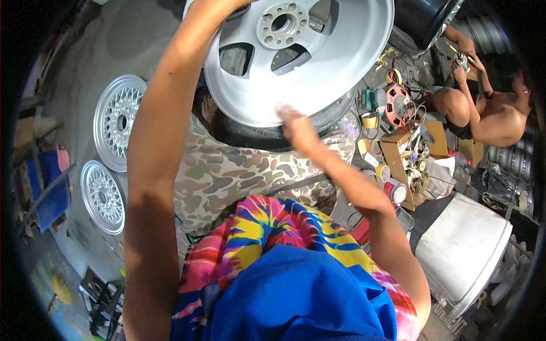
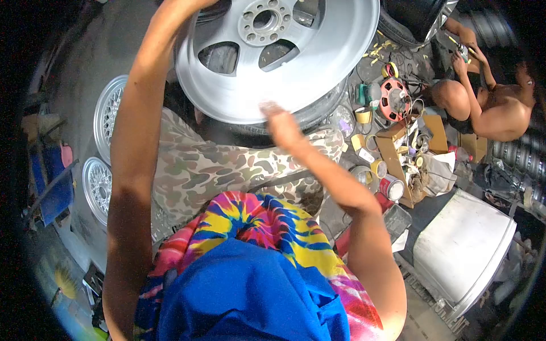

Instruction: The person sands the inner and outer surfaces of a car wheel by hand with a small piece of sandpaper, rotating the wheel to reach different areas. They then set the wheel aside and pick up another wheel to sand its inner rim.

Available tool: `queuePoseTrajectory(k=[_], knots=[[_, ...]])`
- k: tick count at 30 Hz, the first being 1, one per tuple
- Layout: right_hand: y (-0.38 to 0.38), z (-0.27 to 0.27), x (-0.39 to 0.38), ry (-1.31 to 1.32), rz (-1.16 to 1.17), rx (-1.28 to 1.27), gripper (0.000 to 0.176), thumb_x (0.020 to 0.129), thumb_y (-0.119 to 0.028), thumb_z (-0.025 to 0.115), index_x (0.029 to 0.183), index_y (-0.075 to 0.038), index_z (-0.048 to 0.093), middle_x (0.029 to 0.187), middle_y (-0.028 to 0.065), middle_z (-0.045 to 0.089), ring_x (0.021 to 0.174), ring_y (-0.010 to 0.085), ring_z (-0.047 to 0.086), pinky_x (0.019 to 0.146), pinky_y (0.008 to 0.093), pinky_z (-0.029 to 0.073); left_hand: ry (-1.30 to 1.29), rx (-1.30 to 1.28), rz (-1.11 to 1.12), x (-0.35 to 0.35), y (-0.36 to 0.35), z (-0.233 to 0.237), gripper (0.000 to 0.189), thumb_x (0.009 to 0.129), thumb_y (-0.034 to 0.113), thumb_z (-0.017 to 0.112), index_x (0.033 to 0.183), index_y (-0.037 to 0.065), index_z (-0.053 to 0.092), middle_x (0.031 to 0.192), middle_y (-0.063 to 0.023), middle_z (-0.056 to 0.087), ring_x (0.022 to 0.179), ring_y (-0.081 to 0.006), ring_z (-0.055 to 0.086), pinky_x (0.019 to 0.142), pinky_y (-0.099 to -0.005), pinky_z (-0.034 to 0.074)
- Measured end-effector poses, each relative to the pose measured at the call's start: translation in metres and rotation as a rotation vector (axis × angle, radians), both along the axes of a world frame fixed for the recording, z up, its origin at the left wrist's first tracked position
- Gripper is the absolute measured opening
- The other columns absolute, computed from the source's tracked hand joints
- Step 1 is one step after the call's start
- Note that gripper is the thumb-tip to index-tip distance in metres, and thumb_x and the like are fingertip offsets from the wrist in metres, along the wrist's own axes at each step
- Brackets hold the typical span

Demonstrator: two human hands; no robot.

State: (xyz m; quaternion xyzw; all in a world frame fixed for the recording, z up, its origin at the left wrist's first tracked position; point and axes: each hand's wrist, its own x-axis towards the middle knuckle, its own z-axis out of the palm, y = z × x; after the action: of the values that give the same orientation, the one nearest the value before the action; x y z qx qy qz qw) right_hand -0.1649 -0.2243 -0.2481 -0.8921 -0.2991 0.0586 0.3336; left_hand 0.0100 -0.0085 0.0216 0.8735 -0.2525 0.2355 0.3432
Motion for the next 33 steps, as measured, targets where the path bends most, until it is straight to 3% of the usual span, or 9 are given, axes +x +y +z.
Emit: queuePoseTrajectory(k=[5,11,15,19,23,26,28,31,33], knots=[[-0.048,-0.008,0.037,-0.202,-0.01,-0.288,0.038,0.078,0.001,0.053,0.115,0.005,0.062,0.118,0.0236,0.064,0.112,0.0356,0.061,0.098,0.0423,0.049,-0.129,-0.025,-0.07,0.006,-0.003,-0.007,0.046,0.073,-0.003,0.048,0.115,0.001,0.064,0.108,-0.0271,0.065,0.107,-0.042,0.061,0.092,-0.0436,0.049],[0.12,0.094,0.034,0.306,-0.253,0.598,0.045,0.082,0.003,0.051,0.124,-0.004,0.065,0.09,0.0205,0.071,0.063,0.0281,0.061,0.067,0.0382,0.051,-0.088,0.007,-0.04,-0.004,-0.01,0.0,0.045,0.073,-0.003,0.049,0.115,0.001,0.064,0.107,-0.0267,0.065,0.106,-0.0422,0.061,0.092,-0.044,0.049],[0.132,0.125,0.042,0.627,-0.376,0.87,0.047,0.082,0.004,0.049,0.125,-0.006,0.066,0.094,0.0207,0.071,0.073,0.0289,0.066,0.073,0.0365,0.051,0.006,-0.024,-0.01,-0.006,-0.01,0.005,0.044,0.075,-0.003,0.049,0.116,0.002,0.064,0.107,-0.027,0.064,0.106,-0.0412,0.061,0.09,-0.0443,0.05],[0.034,-0.054,0.052,-0.061,-0.023,0.242,0.049,0.075,0.008,0.053,0.12,-0.006,0.067,0.117,0.0212,0.066,0.105,0.0346,0.065,0.097,0.0396,0.05,-0.026,-0.029,-0.018,-0.005,-0.005,0.002,0.044,0.075,-0.003,0.049,0.116,0.003,0.064,0.107,-0.0269,0.064,0.106,-0.0408,0.061,0.09,-0.0438,0.05],[-0.081,-0.03,0.136,-0.284,0.098,-0.614,0.041,0.08,0.002,0.05,0.119,-0.001,0.062,0.12,0.0191,0.065,0.117,0.0303,0.06,0.108,0.0459,0.04,-0.024,-0.023,-0.028,-0.006,-0.009,0.003,0.043,0.075,-0.002,0.049,0.115,0.002,0.064,0.106,-0.026,0.065,0.105,-0.0412,0.062,0.09,-0.0428,0.05],[-0.083,-0.041,0.137,-0.509,0.107,-0.678,0.035,0.084,-0.002,0.05,0.117,0.002,0.06,0.116,0.0223,0.066,0.117,0.0296,0.06,0.107,0.044,0.041,-0.06,-0.053,-0.064,0.0,-0.005,-0.003,0.04,0.076,0.0,0.05,0.113,0.0,0.065,0.104,-0.0263,0.066,0.104,-0.0411,0.062,0.09,-0.0432,0.05],[-0.036,-0.083,0.11,-0.184,0.049,-0.328,0.026,0.083,-0.004,0.051,0.103,0.003,0.066,0.096,0.0242,0.068,0.099,0.0359,0.067,0.09,0.045,0.052,0.045,-0.021,-0.018,0.003,-0.003,-0.005,0.038,0.078,0.004,0.051,0.114,-0.001,0.064,0.106,-0.0276,0.066,0.104,-0.0409,0.062,0.09,-0.0433,0.049],[0.086,0.0,0.061,0.136,-0.048,0.065,0.042,0.077,0.002,0.053,0.115,-0.005,0.069,0.097,0.0256,0.068,0.09,0.0415,0.068,0.084,0.0479,0.053,0.121,-0.061,-0.126,-0.001,-0.008,0.002,0.035,0.085,0.009,0.053,0.116,-0.001,0.063,0.106,-0.0234,0.067,0.1,-0.0351,0.064,0.088,-0.0398,0.049],[0.125,0.066,0.083,0.104,-0.038,0.455,0.035,0.076,-0.001,0.054,0.109,0.002,0.067,0.079,0.027,0.065,0.069,0.0313,0.068,0.07,0.043,0.055,0.189,-0.109,-0.173,-0.004,-0.013,0.004,0.032,0.089,0.012,0.053,0.116,-0.001,0.062,0.104,-0.0196,0.068,0.097,-0.0304,0.064,0.087,-0.0376,0.049]])
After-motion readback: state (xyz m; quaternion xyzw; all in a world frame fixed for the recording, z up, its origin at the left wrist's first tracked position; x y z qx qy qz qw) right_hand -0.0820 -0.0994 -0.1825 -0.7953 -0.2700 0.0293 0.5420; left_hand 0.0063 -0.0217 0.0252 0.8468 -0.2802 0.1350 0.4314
